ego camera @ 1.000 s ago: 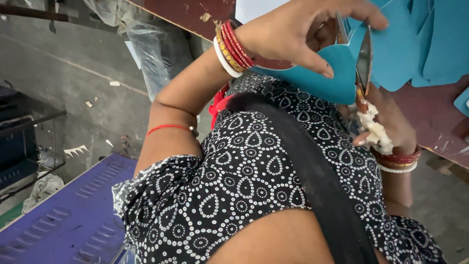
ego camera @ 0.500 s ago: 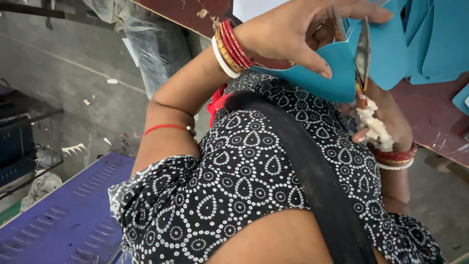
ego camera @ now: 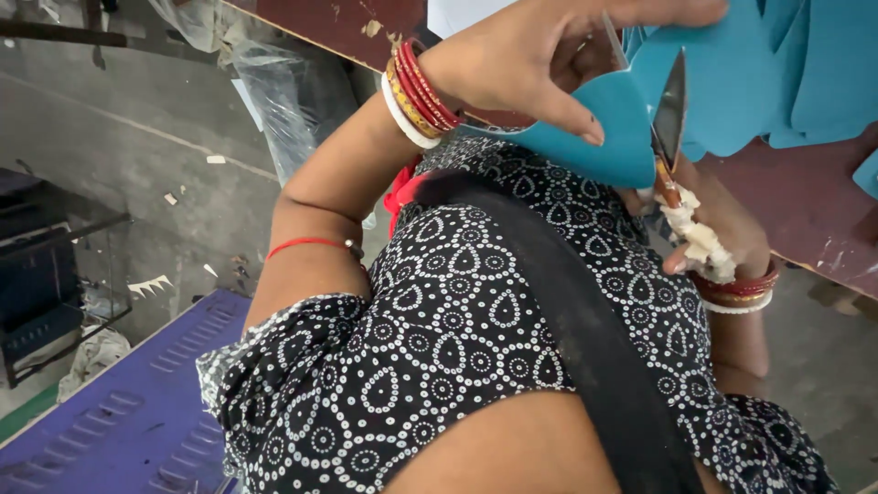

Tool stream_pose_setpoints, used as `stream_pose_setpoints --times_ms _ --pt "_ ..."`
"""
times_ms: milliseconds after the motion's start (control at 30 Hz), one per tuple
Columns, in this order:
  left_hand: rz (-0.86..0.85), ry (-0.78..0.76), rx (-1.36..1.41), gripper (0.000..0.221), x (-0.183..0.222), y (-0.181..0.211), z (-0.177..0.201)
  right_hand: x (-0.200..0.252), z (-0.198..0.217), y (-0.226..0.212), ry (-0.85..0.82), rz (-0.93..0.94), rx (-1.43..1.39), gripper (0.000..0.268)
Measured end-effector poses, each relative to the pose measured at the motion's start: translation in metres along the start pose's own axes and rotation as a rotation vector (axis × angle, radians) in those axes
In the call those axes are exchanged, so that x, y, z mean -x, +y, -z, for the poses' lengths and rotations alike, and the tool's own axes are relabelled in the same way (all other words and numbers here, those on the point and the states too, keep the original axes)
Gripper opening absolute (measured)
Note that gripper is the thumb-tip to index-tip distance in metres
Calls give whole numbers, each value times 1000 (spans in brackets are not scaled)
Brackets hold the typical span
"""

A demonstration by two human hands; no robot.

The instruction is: Organizing and trimming blue fabric pieces and paper liners at a workbench.

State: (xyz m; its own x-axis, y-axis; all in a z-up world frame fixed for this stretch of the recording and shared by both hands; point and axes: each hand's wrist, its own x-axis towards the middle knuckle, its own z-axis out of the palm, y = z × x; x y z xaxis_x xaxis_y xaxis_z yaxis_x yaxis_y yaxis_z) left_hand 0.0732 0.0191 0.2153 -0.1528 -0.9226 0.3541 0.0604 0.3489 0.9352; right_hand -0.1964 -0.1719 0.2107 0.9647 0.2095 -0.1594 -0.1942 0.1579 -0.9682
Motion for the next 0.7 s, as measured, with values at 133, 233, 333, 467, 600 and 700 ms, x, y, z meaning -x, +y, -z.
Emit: stream_pose_setpoints --times_ms 133,233,333,467,600,700 --pt "-22 -17 4 83 -6 12 -5 0 -3 -5 46 14 96 117" --pt "45 -19 97 86 -6 13 -6 3 -4 -5 104 40 127 114" --pt "-25 -21 25 84 -3 2 -3 5 0 2 88 29 110 108" --pt "-59 -10 -93 86 -1 -3 -2 6 -1 5 105 43 195 111" --pt "-62 -6 -84 84 -3 7 -4 6 -6 4 108 65 68 104" --pt "-51 0 -93 85 1 0 -3 10 -5 6 122 37 76 104"
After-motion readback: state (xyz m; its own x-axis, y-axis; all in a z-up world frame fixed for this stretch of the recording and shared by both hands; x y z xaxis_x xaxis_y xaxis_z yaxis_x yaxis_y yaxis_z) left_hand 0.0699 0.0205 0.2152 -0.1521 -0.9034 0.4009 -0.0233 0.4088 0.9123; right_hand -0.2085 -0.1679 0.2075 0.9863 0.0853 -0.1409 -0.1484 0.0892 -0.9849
